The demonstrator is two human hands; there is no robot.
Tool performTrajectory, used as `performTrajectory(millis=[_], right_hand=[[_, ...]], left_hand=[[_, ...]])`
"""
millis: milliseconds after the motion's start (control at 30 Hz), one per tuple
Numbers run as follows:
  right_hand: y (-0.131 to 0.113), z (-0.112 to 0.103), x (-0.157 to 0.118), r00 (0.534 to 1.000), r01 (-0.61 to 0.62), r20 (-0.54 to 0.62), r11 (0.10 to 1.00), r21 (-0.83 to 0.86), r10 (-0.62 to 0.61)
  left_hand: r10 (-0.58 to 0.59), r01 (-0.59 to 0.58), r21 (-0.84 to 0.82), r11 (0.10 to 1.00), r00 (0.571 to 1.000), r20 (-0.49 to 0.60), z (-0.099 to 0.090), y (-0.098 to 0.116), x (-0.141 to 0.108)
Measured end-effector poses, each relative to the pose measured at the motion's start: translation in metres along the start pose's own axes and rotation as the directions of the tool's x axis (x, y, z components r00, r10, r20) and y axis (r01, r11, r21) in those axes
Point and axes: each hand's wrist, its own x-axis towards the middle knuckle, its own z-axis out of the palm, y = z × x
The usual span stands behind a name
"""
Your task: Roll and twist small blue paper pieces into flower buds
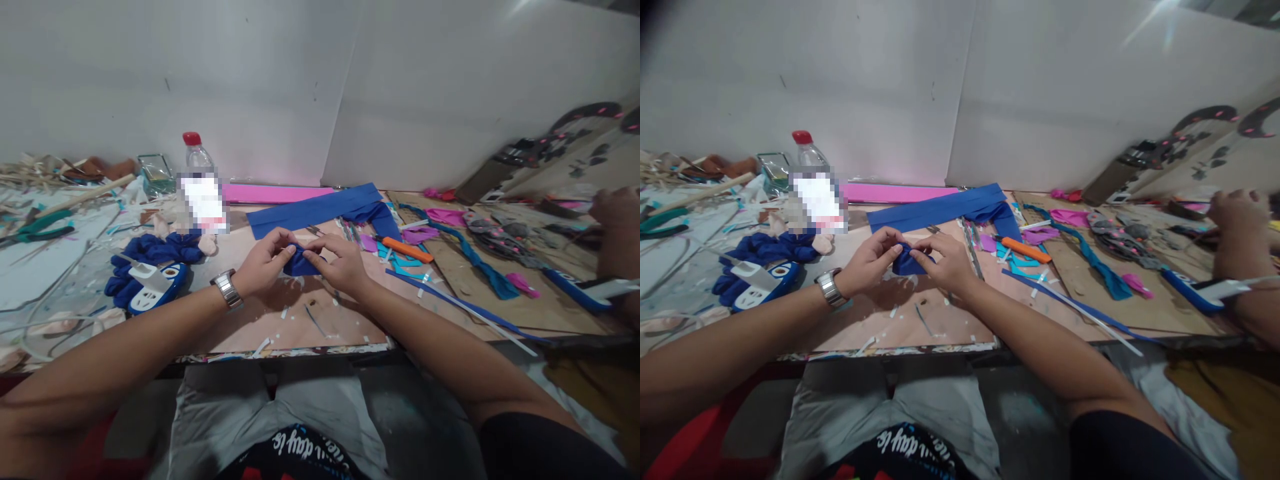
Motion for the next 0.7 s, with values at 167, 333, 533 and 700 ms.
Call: performTrajectory(millis=[167, 333, 533, 700], right_hand=[[-0.0031, 0.0005, -0.0003, 1.000, -0.014, 0.004, 1.000, 0.011, 0.014], [-0.0030, 0.0002, 0.0005, 0.999, -0.014, 0.032, 1.000, 0.007, 0.014], [-0.0007, 0.0009, 0.0008, 0.999, 0.019, 0.030, 1.000, 0.023, -0.019], [-0.0012, -0.0010, 0.0019, 0.999, 0.033, 0.021, 0.999, 0.005, -0.033]], left_hand=[[0.036, -0.038, 0.032, 0.999, 0.998, 0.047, -0.0003, 0.0016, -0.0020], [0.078, -0.086, 0.109, 0.990, 0.994, 0.076, -0.0007, 0.0044, -0.0038], [0.102, -0.114, 0.154, 0.982, 0.991, 0.085, 0.0008, 0.0027, -0.0044], [0.100, -0.111, 0.078, 0.991, 0.987, 0.129, -0.0001, 0.0003, -0.0036]])
